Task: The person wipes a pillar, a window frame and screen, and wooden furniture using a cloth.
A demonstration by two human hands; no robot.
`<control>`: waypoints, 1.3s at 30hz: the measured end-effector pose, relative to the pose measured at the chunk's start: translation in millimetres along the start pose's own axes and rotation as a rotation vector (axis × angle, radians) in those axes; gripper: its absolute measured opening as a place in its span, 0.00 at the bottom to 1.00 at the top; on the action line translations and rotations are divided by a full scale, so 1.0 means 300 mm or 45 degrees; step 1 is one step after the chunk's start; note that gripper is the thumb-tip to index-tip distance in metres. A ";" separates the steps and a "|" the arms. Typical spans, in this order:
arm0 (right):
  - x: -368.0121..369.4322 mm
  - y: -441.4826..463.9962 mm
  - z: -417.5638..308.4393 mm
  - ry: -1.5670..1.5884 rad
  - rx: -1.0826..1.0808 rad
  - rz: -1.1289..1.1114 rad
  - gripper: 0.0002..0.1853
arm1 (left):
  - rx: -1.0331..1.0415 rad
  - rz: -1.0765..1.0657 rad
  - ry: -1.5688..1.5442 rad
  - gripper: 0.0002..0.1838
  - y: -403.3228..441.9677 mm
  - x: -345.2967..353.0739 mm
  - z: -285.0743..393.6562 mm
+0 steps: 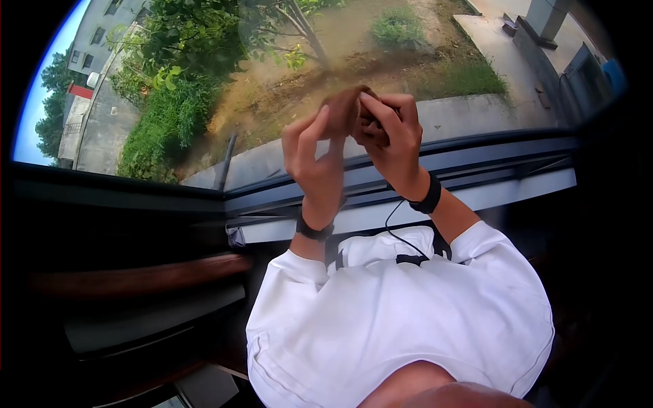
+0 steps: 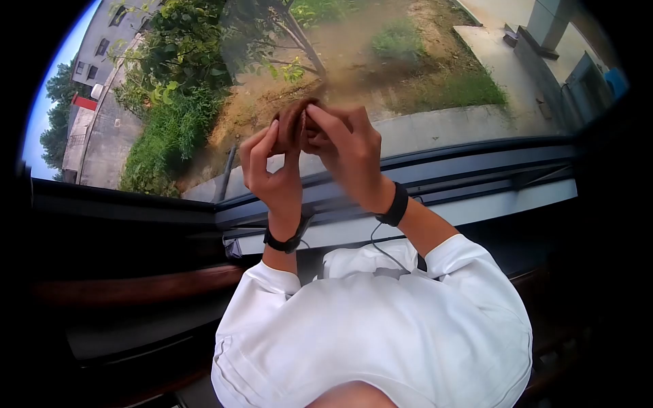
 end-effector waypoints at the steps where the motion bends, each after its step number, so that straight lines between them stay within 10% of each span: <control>1: -0.009 0.046 -0.003 0.001 -0.027 0.027 0.30 | 0.025 0.030 -0.015 0.24 0.041 -0.002 0.034; 9: -0.050 0.075 0.000 -0.080 -0.144 0.053 0.29 | 0.062 0.126 -0.154 0.25 0.044 0.040 0.035; 23: 0.078 -0.582 0.218 -0.156 0.335 -0.351 0.26 | -0.618 -0.485 0.032 0.20 -0.480 0.145 -0.412; 39: -0.066 -0.756 0.328 -0.576 0.688 -0.826 0.24 | -0.634 -0.878 0.174 0.20 -0.692 0.362 -0.398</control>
Point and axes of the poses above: each hand's wrist, its own y-axis towards the middle knuckle, its own x-axis out of the palm, z = x × y, the point moved 9 cm from there along y, towards the middle knuckle, and after that the axes turned 10 degrees about -x, right-handed, at the moved point
